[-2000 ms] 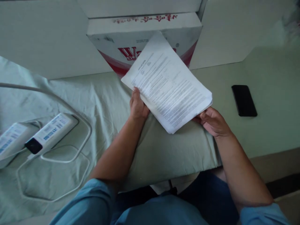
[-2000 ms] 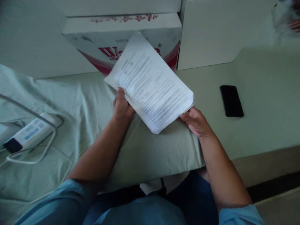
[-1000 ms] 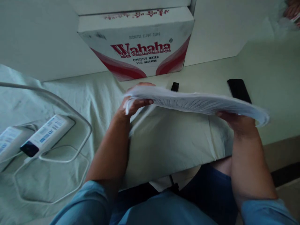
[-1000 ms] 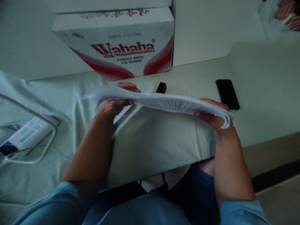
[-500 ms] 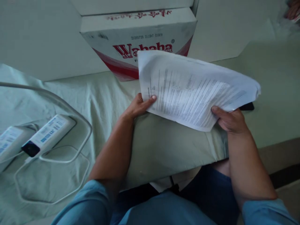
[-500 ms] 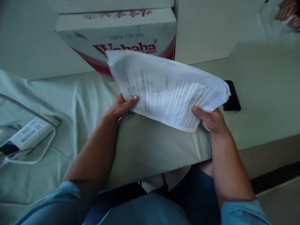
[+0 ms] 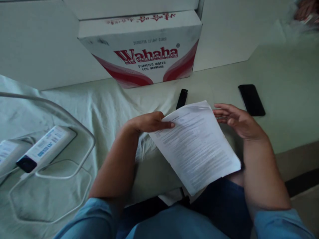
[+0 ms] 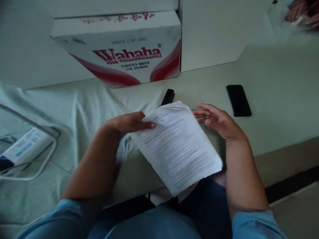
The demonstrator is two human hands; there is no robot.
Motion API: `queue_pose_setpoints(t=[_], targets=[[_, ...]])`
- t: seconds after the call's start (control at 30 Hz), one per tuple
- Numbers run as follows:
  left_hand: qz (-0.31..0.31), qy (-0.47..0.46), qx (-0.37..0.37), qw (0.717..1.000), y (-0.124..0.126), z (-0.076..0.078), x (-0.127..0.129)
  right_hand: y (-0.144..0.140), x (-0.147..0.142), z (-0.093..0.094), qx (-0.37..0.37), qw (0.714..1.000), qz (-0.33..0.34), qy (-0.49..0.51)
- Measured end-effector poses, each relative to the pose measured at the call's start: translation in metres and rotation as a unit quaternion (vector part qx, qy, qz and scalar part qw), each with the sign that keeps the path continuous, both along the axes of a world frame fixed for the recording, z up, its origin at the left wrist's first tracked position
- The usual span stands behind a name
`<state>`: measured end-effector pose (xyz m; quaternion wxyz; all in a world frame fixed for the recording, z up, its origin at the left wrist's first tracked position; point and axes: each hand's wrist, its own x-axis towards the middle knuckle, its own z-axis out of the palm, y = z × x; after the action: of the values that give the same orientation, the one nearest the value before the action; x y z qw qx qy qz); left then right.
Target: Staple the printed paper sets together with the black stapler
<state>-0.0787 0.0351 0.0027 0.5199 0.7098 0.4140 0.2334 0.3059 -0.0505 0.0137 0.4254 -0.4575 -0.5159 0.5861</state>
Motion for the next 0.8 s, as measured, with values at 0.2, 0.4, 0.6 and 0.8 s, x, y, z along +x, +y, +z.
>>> queue_pose_setpoints(t=[0.2,0.4,0.6,0.8], targets=[[-0.25,0.238,-0.139,0.928,-0.009,0.037,0.033,-0.005,-0.052,-0.006,0.027,0.995,0.001,-0.098],[-0.217,0.189,-0.102,0.952,0.0,0.023,0.02,0.0,-0.062,-0.021,0.02,0.965,-0.096,-0.244],[-0.031,0.141,-0.031,0.989,0.01,0.006,0.01,0.006,-0.06,-0.036,-0.016,0.949,-0.113,-0.295],[0.053,0.195,0.069,0.977,0.008,-0.008,0.025,0.008,-0.064,-0.037,-0.015,0.93,-0.11,-0.351]])
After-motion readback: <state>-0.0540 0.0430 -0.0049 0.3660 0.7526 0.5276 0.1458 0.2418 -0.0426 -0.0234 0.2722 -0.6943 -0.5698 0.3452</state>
